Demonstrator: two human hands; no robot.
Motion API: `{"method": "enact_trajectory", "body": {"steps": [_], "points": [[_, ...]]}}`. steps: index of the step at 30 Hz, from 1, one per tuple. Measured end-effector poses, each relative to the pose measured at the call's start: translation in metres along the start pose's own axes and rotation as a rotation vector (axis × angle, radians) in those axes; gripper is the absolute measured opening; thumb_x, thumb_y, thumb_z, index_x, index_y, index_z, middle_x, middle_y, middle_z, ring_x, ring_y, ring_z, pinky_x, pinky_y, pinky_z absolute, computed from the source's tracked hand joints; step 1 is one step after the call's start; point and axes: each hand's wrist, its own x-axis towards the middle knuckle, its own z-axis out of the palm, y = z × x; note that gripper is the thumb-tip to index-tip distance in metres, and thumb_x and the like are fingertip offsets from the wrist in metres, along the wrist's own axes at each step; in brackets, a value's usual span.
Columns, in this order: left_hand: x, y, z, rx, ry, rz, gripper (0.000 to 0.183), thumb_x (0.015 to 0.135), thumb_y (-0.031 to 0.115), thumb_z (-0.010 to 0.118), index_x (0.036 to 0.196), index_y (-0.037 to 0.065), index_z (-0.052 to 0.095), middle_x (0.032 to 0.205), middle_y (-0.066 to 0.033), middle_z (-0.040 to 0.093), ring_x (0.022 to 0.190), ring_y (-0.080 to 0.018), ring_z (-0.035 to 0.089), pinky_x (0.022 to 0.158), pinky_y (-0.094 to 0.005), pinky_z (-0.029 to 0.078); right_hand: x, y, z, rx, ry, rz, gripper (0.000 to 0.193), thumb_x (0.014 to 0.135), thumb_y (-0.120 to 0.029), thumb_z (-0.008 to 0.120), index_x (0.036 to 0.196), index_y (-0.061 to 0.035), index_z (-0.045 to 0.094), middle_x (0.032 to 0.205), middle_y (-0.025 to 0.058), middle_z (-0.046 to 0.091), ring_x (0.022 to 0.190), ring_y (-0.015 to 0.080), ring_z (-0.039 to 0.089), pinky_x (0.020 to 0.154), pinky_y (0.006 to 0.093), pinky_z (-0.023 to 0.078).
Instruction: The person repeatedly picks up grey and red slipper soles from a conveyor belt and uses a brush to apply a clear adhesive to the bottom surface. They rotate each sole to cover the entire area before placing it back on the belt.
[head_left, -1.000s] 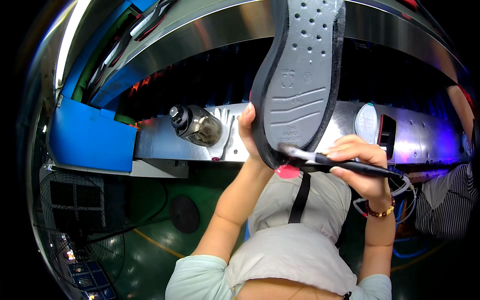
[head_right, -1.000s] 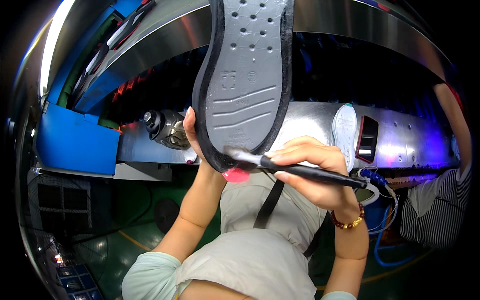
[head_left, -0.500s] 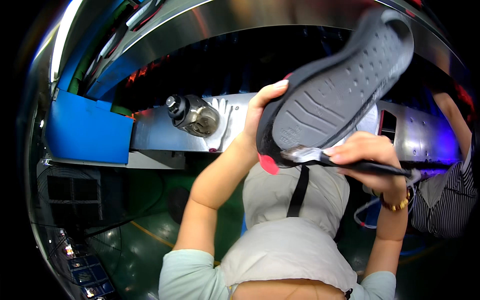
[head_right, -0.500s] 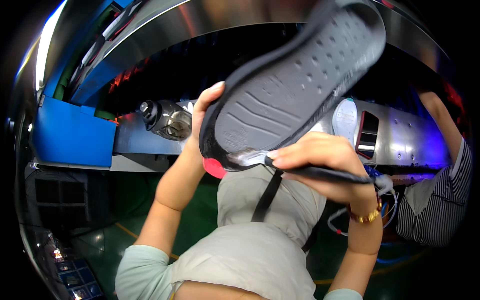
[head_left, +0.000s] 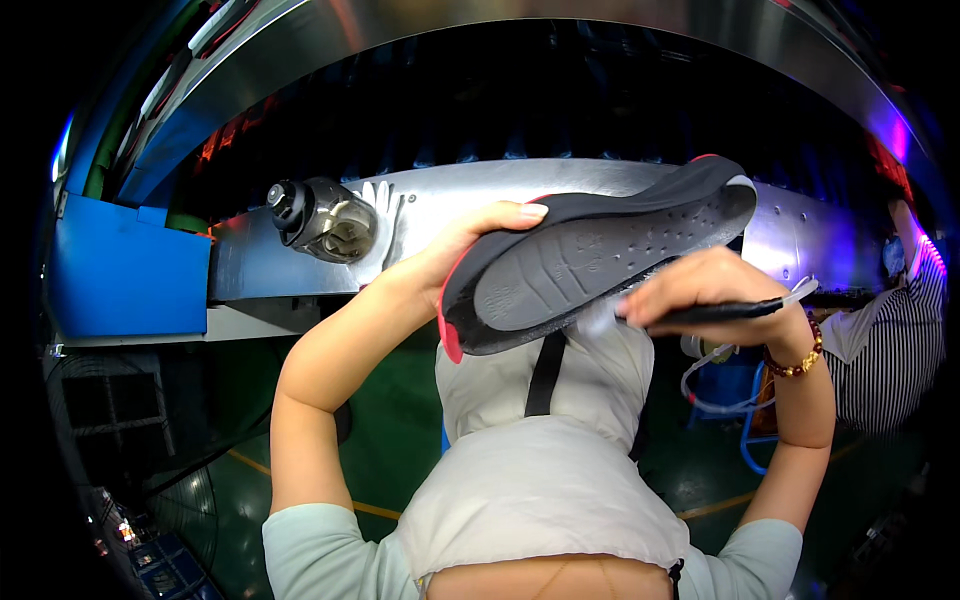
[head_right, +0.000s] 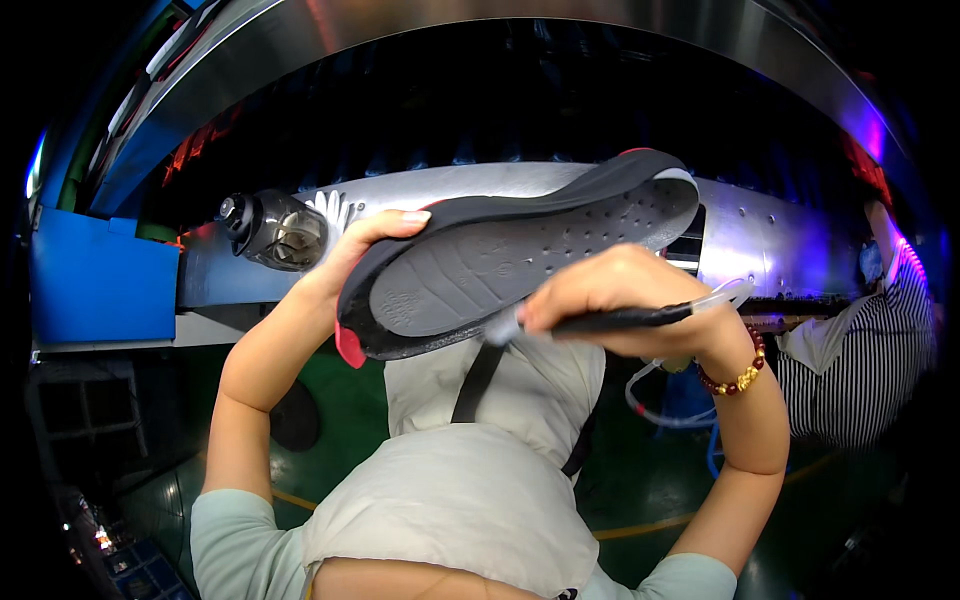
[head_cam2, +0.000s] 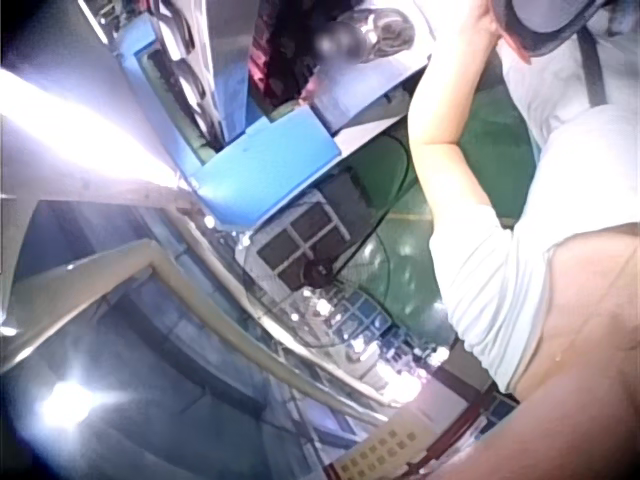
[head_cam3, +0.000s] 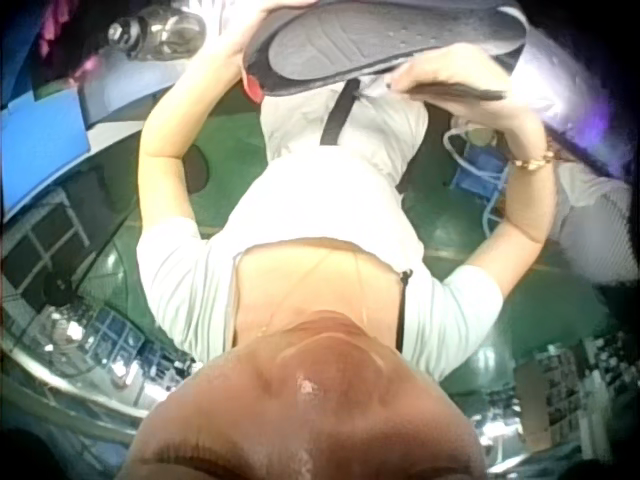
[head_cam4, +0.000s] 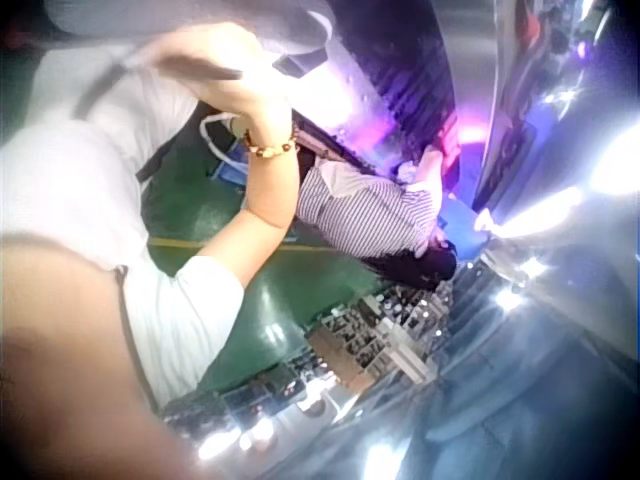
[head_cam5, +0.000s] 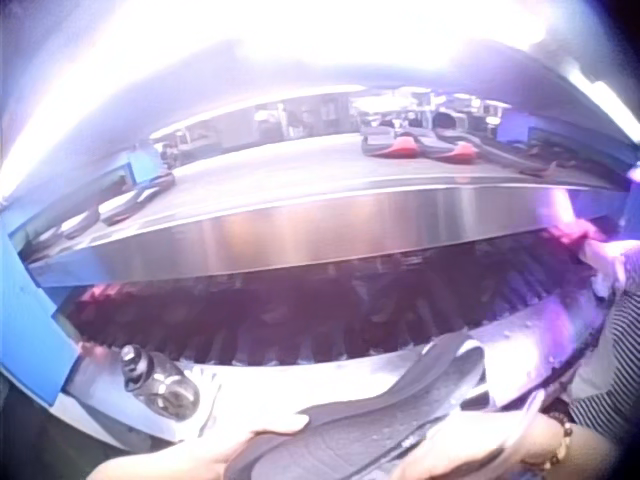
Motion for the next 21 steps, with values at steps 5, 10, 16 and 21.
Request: {"method": "enact_trajectory", "body": {"steps": [5,10,16,21], "points": [[-0.003,0.0,-0.002,0.106,0.019,-0.016,0.043,0.076,0.026,0.056,0.106,-0.005,0.051,0.093,-0.015,0.059,0.075,-0.0182,0.06,0.068,-0.0269,0.049,0.001,-0.007,-0.008,-0.241,-0.14,0.064,0.011,0.071,-0.007,0.059,0.081,-0.0026,0.061,0.085,0.011,0.064,0.079,0.0265,0.061,0.068,0.0312,0.049],[-0.009,-0.002,-0.013,0.062,0.028,0.054,0.043,0.077,0.025,0.056,0.107,-0.005,0.051,0.095,-0.015,0.059,0.078,-0.0178,0.06,0.07,-0.027,0.049,-0.008,0.015,-0.027,-0.08,0.08,0.006,0.019,0.065,0.002,0.064,0.083,-0.0006,0.061,0.089,0.0129,0.064,0.084,0.0254,0.061,0.071,0.0317,0.048],[0.001,-0.017,-0.028,-0.163,-0.03,0.065,0.045,0.08,0.025,0.049,0.115,-0.004,0.045,0.106,-0.0165,0.056,0.089,-0.0227,0.058,0.081,-0.0321,0.046,-0.02,0.007,-0.008,0.186,0.172,0.31,0.02,0.069,-0.004,0.067,0.088,-0.0004,0.064,0.086,0.0115,0.065,0.078,0.0181,0.063,0.07,0.0257,0.049],[0.031,-0.051,-0.035,-0.424,-0.198,0.072,0.048,0.081,0.029,0.046,0.117,-0.002,0.044,0.112,-0.0175,0.052,0.097,-0.0262,0.054,0.086,-0.0356,0.042,-0.011,0.035,0.021,0.525,0.489,0.376,0.018,0.073,-0.006,0.064,0.09,0.0,0.064,0.081,0.0087,0.064,0.068,0.0112,0.06,0.061,0.0217,0.048]]}}
